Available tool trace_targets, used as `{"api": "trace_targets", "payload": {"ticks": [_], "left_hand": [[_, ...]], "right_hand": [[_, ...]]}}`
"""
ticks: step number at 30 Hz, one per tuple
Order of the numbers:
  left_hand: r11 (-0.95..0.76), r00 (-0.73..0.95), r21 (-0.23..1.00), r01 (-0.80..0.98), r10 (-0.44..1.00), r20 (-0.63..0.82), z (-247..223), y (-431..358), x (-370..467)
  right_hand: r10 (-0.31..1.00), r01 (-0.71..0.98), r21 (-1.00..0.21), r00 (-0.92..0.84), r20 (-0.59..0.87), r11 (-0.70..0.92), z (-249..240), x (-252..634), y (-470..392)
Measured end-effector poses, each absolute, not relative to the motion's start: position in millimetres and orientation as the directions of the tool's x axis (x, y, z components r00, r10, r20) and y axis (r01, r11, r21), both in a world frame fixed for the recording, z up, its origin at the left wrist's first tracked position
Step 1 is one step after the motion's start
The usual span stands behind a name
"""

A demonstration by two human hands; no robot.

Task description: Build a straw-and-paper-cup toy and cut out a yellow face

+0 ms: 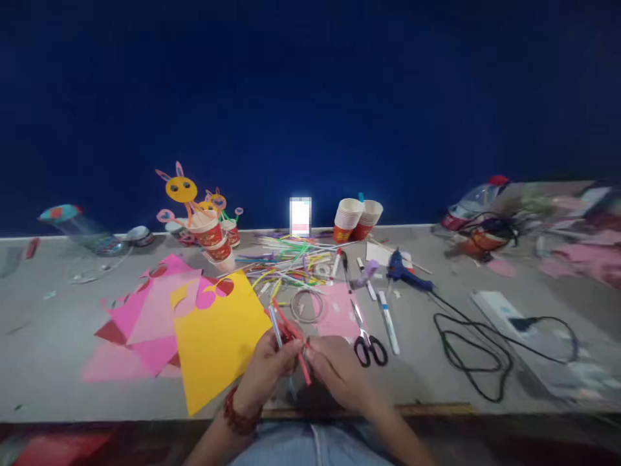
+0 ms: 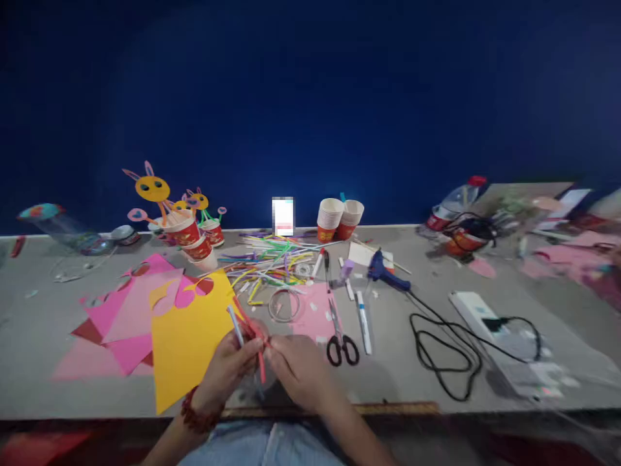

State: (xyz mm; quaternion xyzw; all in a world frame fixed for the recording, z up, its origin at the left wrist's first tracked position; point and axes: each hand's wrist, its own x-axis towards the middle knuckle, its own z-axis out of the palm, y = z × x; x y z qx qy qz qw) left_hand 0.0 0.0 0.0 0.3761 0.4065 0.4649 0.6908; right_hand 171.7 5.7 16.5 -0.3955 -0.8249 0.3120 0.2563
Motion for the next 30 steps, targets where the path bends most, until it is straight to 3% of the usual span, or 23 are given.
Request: {"api": "trace_targets", "payload": {"ticks": [5,10,18,24,30], "left_hand": [[0.26,0.282,0.926,-0.273,0.942,-0.181,11,3,-2],[0.239,0.31,0.912,-0.334,0.941,-0.133,14,2,1],[0.269,0.182,0.899,-0.345,0.959,-0.217,5,0,6],[0.245,0.122,0.894,-0.376,0.969,-0.215,2,1,7],[0.245,0.116,0.898,-0.367,0.969,-0.218,0,1,7]], "right_hand": [[0.807,0.521,-0.668,-0.55,0.213,0.531,17,172,6],[0.796,0.528,-0.65,-0.569,0.208,0.547,17,170,4],[0.82,0.597,-0.581,-0.513,0.253,0.553,14,170,7],[0.835,0.537,-0.649,-0.442,0.328,0.539,15,168,7],[0.845,0.462,-0.731,-0.444,0.299,0.502,15,168,7]]}}
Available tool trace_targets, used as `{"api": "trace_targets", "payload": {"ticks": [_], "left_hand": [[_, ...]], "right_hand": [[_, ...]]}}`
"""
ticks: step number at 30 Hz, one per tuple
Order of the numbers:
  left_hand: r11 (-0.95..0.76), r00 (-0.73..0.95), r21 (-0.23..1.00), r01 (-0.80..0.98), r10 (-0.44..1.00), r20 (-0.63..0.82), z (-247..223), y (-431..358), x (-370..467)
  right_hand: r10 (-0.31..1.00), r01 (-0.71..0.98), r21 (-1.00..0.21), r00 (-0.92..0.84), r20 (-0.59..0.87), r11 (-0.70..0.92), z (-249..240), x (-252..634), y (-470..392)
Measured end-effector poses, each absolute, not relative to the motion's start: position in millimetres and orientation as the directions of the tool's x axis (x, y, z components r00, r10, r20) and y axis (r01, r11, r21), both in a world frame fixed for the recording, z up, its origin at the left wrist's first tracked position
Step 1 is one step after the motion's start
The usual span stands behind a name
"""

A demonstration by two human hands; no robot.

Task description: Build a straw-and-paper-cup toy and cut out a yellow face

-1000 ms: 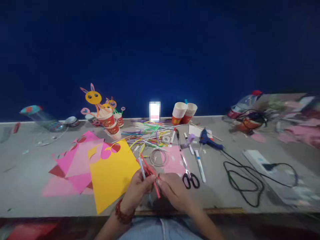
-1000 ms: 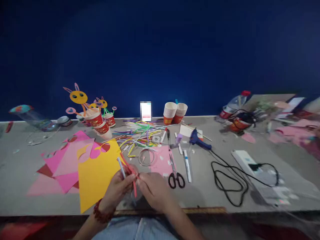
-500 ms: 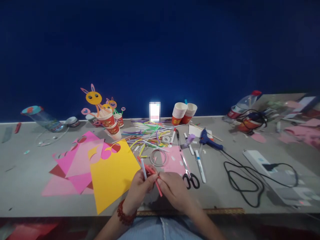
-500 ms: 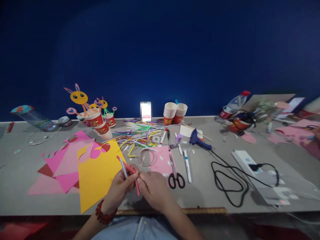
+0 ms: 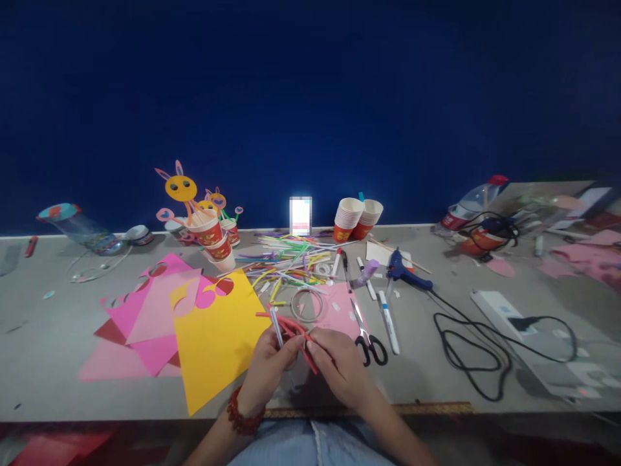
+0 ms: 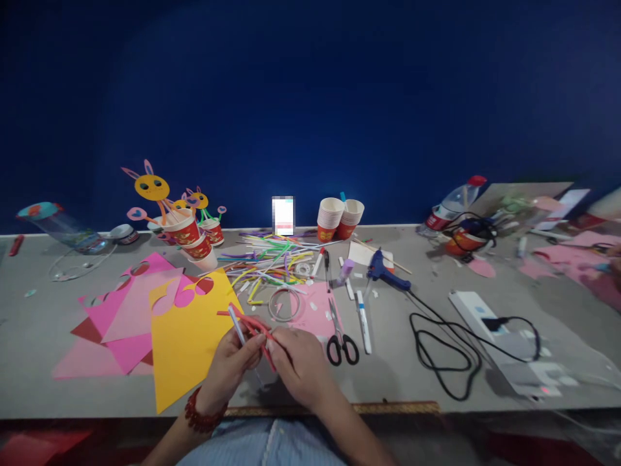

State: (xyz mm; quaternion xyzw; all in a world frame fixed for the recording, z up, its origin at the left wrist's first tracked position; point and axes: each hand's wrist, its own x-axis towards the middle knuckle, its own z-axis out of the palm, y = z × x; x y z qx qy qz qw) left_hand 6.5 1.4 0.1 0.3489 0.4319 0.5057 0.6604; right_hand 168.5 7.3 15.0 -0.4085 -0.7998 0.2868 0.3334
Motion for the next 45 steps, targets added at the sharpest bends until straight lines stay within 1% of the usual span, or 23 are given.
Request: {"api": "trace_targets", "payload": {"ticks": [3,5,8,10,12,13,16,17,19,25,28,30,33,36,40,42,45], "left_hand": [[0.263,0.087,0.887,-0.381,0.965,-0.248,1,1,9],[0.272,0.052,0.848,-0.454,0.959,-0.28,3,1,13],[0.239,-0.002,0.76,-0.605,0.954,-0.301,7,1,16],[0.209,-0.027,0.746,-0.632,0.956,-0.291,8,0,16],[0.179,-0.062,0.799,-0.574,0.964,-0.26,7,-1,15],[0.164,-0.079,0.845,-0.51,0.969,-0.235,7,-2,14],[0.101,-0.104,0.964,-0.245,0.986,-0.129,7,-2,11],[0.083,-0.094,0.983,-0.166,0.991,-0.1,8,-2,11],[0.052,-0.061,0.996,-0.067,0.997,-0.056,12,-1,10],[-0.039,-0.038,0.993,0.11,0.998,0.043,24,2,12],[-0.078,-0.033,0.98,0.182,0.996,0.086,24,2,12],[-0.131,-0.035,0.961,0.244,0.989,0.143,24,0,11],[-0.221,-0.024,0.913,0.343,0.969,0.244,26,-2,9],[-0.265,-0.004,0.884,0.385,0.957,0.289,28,-3,9],[-0.27,0.033,0.878,0.395,0.959,0.281,28,-2,9],[-0.249,0.03,0.884,0.395,0.966,0.258,27,-1,9],[-0.234,0.021,0.89,0.393,0.969,0.245,27,0,8]], "right_hand": [[0.853,0.493,-0.709,-0.41,0.321,0.504,13,167,7],[0.855,0.495,-0.705,-0.393,0.339,0.508,13,165,7],[0.864,0.462,-0.738,-0.364,0.348,0.492,13,164,8],[0.877,0.444,-0.766,-0.35,0.33,0.465,13,163,8],[0.884,0.44,-0.778,-0.348,0.312,0.448,12,163,9],[0.884,0.443,-0.777,-0.349,0.312,0.448,11,163,9],[0.877,0.467,-0.751,-0.35,0.328,0.467,10,162,8],[0.875,0.48,-0.738,-0.352,0.332,0.473,10,162,8],[0.87,0.507,-0.713,-0.366,0.331,0.485,11,162,8],[0.841,0.573,-0.616,-0.365,0.4,0.541,12,165,7],[0.847,0.587,-0.612,-0.372,0.378,0.531,13,165,8],[0.852,0.587,-0.618,-0.373,0.367,0.523,16,165,9],[0.846,0.583,-0.613,-0.357,0.396,0.533,19,166,11],[0.83,0.597,-0.577,-0.383,0.406,0.558,18,166,13],[0.829,0.627,-0.542,-0.42,0.37,0.56,16,166,11],[0.844,0.619,-0.575,-0.422,0.331,0.535,17,165,10],[0.863,0.516,-0.714,-0.434,0.259,0.474,20,166,9]]}}
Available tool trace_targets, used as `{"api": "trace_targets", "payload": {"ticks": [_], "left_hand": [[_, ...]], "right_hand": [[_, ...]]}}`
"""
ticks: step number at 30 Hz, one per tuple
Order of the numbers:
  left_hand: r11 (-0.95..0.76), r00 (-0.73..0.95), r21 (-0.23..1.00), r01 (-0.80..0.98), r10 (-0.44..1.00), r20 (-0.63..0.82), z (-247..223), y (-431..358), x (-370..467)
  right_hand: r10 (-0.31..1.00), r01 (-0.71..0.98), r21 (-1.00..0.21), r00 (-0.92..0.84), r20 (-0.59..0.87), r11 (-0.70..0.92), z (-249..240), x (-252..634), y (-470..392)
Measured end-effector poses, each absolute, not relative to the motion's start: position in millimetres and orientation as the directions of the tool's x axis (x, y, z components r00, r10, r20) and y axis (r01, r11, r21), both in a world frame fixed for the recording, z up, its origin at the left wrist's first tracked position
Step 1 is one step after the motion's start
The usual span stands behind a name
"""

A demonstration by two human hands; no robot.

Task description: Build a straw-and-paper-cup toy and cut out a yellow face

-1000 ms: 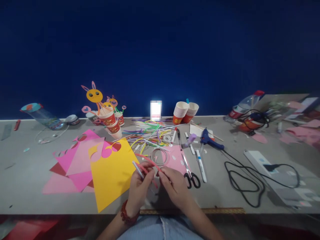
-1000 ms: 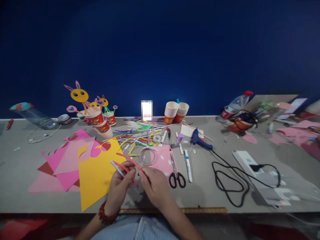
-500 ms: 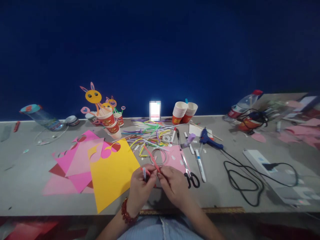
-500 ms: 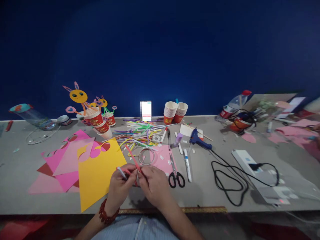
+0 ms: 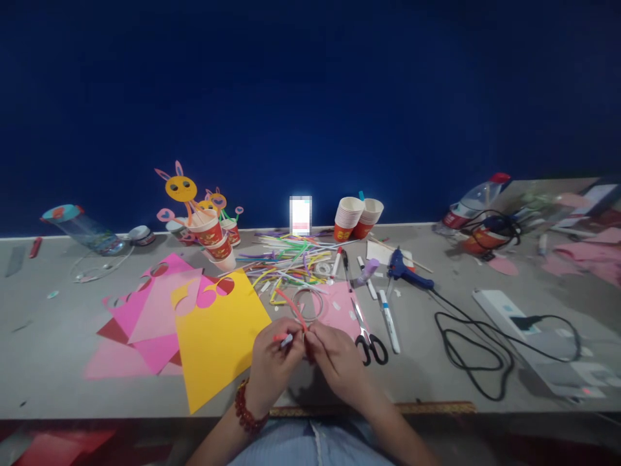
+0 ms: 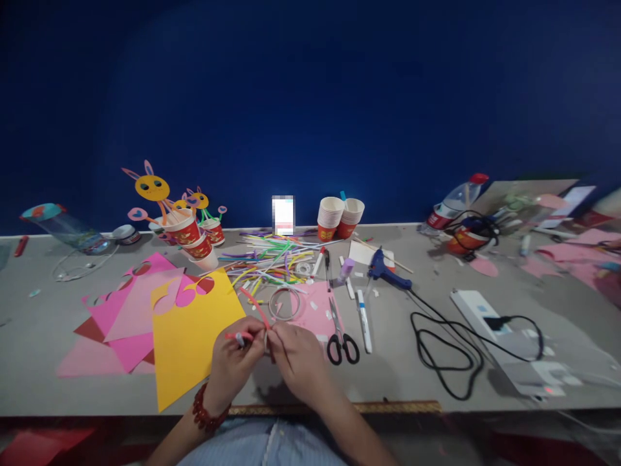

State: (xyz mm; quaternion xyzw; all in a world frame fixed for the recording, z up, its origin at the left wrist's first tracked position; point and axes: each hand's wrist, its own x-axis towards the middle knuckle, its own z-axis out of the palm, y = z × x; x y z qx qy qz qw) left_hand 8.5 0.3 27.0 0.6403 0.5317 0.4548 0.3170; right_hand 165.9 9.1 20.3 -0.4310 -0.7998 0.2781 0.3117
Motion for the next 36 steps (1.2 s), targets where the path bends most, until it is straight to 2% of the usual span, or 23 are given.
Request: {"api": "trace_targets", "payload": {"ticks": [2,4,15,19,21,23,24,26,28,29,31,33,36], "left_hand": [[-0.245,0.027,0.887,0.391,0.966,0.255,28,1,8],[-0.27,0.051,0.878,0.396,0.961,0.273,29,1,7],[-0.38,0.211,0.777,0.502,0.925,0.316,19,2,-2],[-0.364,0.226,0.761,0.536,0.931,0.286,27,3,3],[-0.352,0.202,0.793,0.496,0.936,0.289,29,5,5],[-0.325,0.141,0.831,0.451,0.946,0.294,27,9,4],[-0.301,0.083,0.845,0.441,0.952,0.295,26,12,2],[-0.225,-0.088,0.87,0.439,0.953,0.292,22,19,-5],[-0.143,-0.19,0.923,0.357,0.956,0.222,21,24,-12],[-0.105,-0.189,0.959,0.263,0.969,0.158,22,25,-13],[-0.012,-0.068,1.0,0.027,0.998,0.014,26,23,-11],[0.11,0.116,0.978,-0.179,0.989,-0.09,30,19,-4],[0.257,0.266,0.909,-0.329,0.949,-0.172,31,15,6]], "right_hand": [[0.87,0.439,-0.786,-0.429,0.242,0.435,22,167,10],[0.876,0.419,-0.801,-0.409,0.254,0.428,21,167,11],[0.857,0.553,-0.665,-0.419,0.299,0.502,17,170,14],[0.845,0.497,-0.705,-0.45,0.29,0.506,14,172,16],[0.867,0.369,-0.832,-0.437,0.239,0.415,12,171,16],[0.89,0.138,-0.971,-0.441,0.118,0.197,10,169,13],[0.886,0.009,-0.998,-0.461,0.053,0.064,10,168,11],[0.854,-0.21,-0.965,-0.519,-0.026,-0.157,10,166,6],[0.846,-0.366,-0.891,-0.532,-0.037,-0.269,10,164,4],[0.852,-0.423,-0.855,-0.523,-0.039,-0.299,10,163,4],[0.864,-0.49,-0.803,-0.499,-0.061,-0.34,9,161,6],[0.864,-0.499,-0.787,-0.496,-0.085,-0.363,6,159,9],[0.855,-0.435,-0.828,-0.509,-0.098,-0.354,2,159,12]]}}
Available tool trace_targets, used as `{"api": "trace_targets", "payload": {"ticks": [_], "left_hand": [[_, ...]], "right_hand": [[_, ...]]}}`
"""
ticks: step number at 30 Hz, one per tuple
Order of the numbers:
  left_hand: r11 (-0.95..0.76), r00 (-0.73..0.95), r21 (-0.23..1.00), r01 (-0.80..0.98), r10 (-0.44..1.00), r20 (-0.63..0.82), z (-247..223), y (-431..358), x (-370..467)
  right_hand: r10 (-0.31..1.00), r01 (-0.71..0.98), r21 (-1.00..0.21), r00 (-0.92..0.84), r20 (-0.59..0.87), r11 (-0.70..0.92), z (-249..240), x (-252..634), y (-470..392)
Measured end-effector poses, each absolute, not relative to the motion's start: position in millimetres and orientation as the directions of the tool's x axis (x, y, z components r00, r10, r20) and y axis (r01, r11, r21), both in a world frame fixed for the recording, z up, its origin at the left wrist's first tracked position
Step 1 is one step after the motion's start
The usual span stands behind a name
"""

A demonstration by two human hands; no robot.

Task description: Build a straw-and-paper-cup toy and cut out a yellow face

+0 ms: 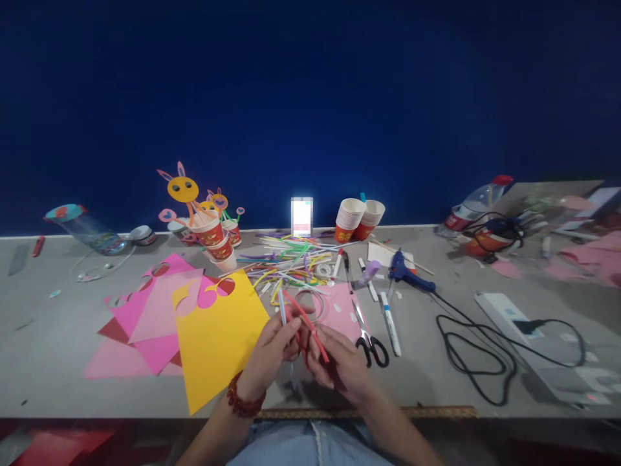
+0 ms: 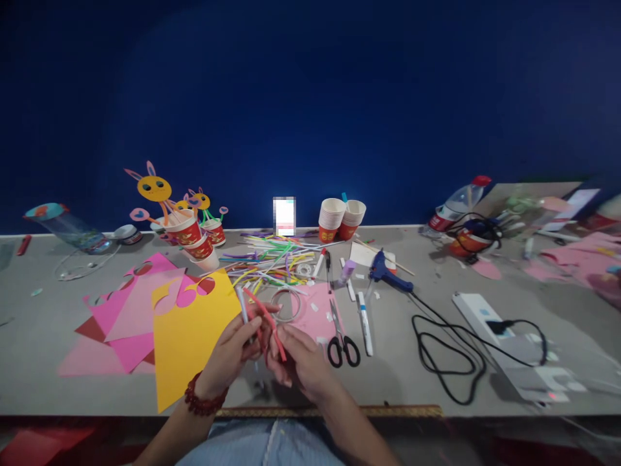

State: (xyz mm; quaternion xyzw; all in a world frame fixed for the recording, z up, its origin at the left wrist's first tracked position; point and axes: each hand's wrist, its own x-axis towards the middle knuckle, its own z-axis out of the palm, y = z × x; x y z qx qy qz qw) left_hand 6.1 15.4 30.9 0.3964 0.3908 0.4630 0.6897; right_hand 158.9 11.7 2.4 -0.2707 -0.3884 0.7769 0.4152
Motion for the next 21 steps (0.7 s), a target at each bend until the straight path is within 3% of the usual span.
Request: {"api": "trace_targets", "payload": {"ticks": [4,7,9,12,16,21], "left_hand": [[0.295,0.302,0.885,-0.36,0.934,-0.189,24,17,10],[0.326,0.273,0.884,-0.336,0.931,-0.24,20,16,10],[0.356,0.253,0.886,-0.297,0.924,-0.286,21,14,9],[0.408,0.311,0.881,-0.241,0.892,-0.328,23,10,10],[0.444,0.424,0.872,-0.205,0.843,-0.33,21,8,12],[0.428,0.405,0.857,-0.286,0.865,-0.297,11,7,16]], "right_hand": [[0.882,-0.14,-0.979,-0.466,-0.066,-0.148,1,166,10],[0.906,0.064,-0.996,-0.423,0.031,0.064,4,173,13],[0.924,0.111,-0.98,-0.367,0.112,0.163,9,178,18],[0.951,0.071,-0.979,-0.261,0.168,0.192,19,181,31],[0.949,-0.012,-0.987,-0.271,0.158,0.161,32,176,47],[0.949,-0.222,-0.974,-0.314,0.027,-0.045,35,170,49]]}}
